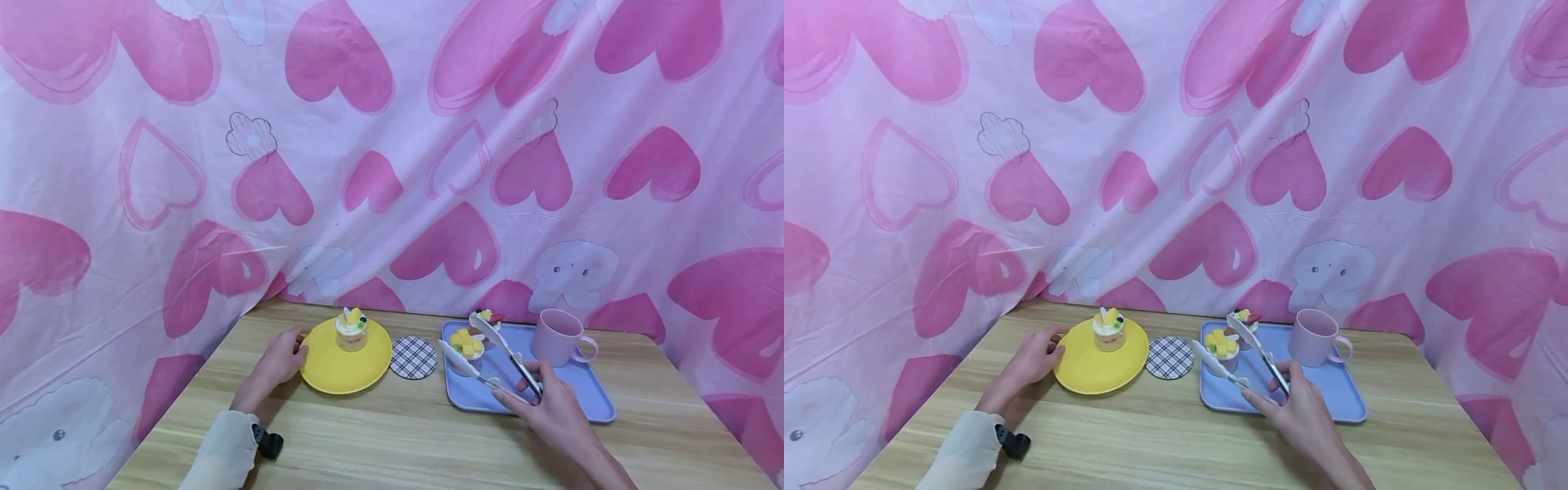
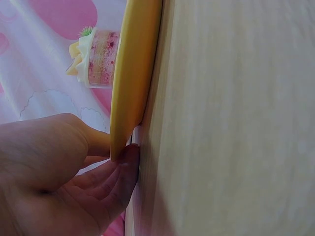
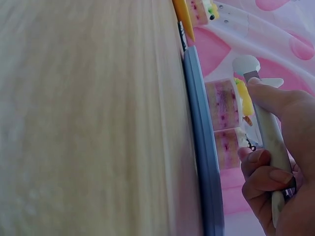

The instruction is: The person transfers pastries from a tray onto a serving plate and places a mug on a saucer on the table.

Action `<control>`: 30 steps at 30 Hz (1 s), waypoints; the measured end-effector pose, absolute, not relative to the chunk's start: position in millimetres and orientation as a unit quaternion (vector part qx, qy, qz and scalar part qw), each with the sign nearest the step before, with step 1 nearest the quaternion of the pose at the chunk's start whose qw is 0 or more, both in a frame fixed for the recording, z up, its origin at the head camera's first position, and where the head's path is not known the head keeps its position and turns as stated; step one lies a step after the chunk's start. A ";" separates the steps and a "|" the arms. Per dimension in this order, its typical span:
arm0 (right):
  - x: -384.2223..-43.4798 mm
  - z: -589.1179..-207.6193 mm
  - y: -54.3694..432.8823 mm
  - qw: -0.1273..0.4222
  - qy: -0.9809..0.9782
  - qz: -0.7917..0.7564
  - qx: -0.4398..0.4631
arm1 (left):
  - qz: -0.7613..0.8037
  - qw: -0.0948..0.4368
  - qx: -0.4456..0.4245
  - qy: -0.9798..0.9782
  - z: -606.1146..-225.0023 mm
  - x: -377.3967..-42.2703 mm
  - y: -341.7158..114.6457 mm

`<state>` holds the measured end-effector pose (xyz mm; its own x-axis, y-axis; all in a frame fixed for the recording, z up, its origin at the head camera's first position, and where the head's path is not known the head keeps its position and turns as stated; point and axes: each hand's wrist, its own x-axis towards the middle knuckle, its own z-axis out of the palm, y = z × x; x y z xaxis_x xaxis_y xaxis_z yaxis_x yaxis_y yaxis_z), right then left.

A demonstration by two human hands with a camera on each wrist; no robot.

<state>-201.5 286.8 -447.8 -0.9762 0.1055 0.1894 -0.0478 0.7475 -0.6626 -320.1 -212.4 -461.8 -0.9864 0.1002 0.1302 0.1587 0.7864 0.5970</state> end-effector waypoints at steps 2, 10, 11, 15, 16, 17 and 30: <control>-202.7 -448.6 288.2 0.095 -0.929 0.356 -0.019 | -0.318 0.047 -0.068 -0.944 -461.3 -319.9 -212.6; -206.9 -450.3 292.5 0.089 -0.933 0.347 -0.014 | -0.317 0.048 -0.067 -0.945 -461.7 -319.2 -214.0; -207.1 -450.7 292.7 0.089 -0.934 0.345 -0.014 | -0.318 0.048 -0.065 -0.945 -462.3 -319.3 -214.3; -206.8 -451.2 292.1 0.076 -0.937 0.341 -0.012 | -0.315 0.052 -0.070 -0.945 -463.0 -320.0 -214.5; -206.7 -451.4 292.0 0.073 -0.937 0.340 -0.011 | -0.316 0.052 -0.070 -0.945 -463.0 -320.1 -214.4; -206.5 -451.6 291.9 0.070 -0.938 0.340 -0.011 | -0.316 0.052 -0.070 -0.945 -462.9 -320.3 -214.3; -207.2 -456.5 295.7 0.038 -0.950 0.310 -0.025 | -0.311 0.048 -0.068 -0.947 -461.5 -319.5 -211.9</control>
<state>-207.2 295.7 -456.5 -0.9958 0.0715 0.0565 0.0244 0.8066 -0.5905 -319.5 -211.9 -461.5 -0.9862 0.0986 0.1330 0.1583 0.7974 0.5823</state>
